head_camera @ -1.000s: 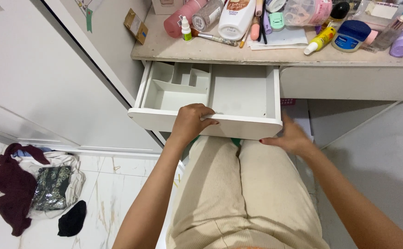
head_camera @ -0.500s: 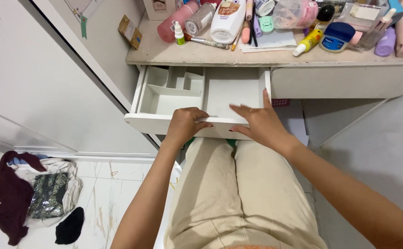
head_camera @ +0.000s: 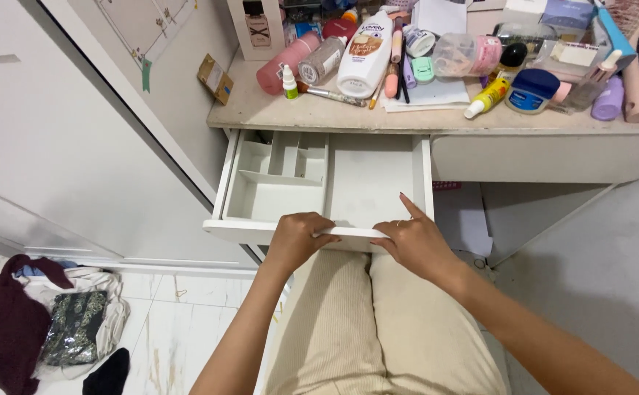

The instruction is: The person opens a drawer and organizes various cosmetic items from the desk into the drawer. They place makeup brushes, lipsticks, bottles, and other beauty products into compartments within the drawer, then close it.

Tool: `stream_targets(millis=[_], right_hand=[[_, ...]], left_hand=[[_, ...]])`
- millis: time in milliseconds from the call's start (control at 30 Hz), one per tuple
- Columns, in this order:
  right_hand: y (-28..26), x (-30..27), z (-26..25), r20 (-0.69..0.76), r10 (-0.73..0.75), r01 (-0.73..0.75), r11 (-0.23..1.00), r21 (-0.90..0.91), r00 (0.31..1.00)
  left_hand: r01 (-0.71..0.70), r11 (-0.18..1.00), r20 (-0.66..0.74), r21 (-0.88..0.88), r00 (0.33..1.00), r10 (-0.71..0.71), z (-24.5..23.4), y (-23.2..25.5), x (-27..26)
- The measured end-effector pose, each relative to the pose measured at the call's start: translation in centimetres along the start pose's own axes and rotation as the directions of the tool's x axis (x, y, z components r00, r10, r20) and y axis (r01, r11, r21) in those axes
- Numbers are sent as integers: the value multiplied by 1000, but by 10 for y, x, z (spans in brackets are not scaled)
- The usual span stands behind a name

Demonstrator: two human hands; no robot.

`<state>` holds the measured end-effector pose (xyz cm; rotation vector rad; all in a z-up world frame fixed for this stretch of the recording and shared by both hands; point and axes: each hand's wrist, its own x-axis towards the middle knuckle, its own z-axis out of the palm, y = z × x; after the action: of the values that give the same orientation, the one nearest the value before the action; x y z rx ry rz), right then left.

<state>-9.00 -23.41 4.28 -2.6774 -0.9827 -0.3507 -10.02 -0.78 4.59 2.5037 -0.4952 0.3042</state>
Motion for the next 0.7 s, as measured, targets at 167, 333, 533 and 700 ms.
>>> stream_targets(millis=[167, 333, 533, 700], right_hand=[[-5, 3, -10, 15, 6, -7, 1000, 8, 1000], [-6, 6, -9, 21, 18, -18, 1000, -1, 1000], [14, 2, 12, 46, 42, -47, 991, 124, 998], [18, -1, 13, 80, 105, -107, 994, 26, 991]], left_hand=[[18, 1000, 14, -6, 1000, -18, -9, 3, 1], [-31, 998, 37, -47, 999, 32, -22, 4, 2], [-225, 972, 4, -66, 974, 225, -12, -44, 2], [-186, 982, 92, 2, 978, 186, -31, -43, 0]])
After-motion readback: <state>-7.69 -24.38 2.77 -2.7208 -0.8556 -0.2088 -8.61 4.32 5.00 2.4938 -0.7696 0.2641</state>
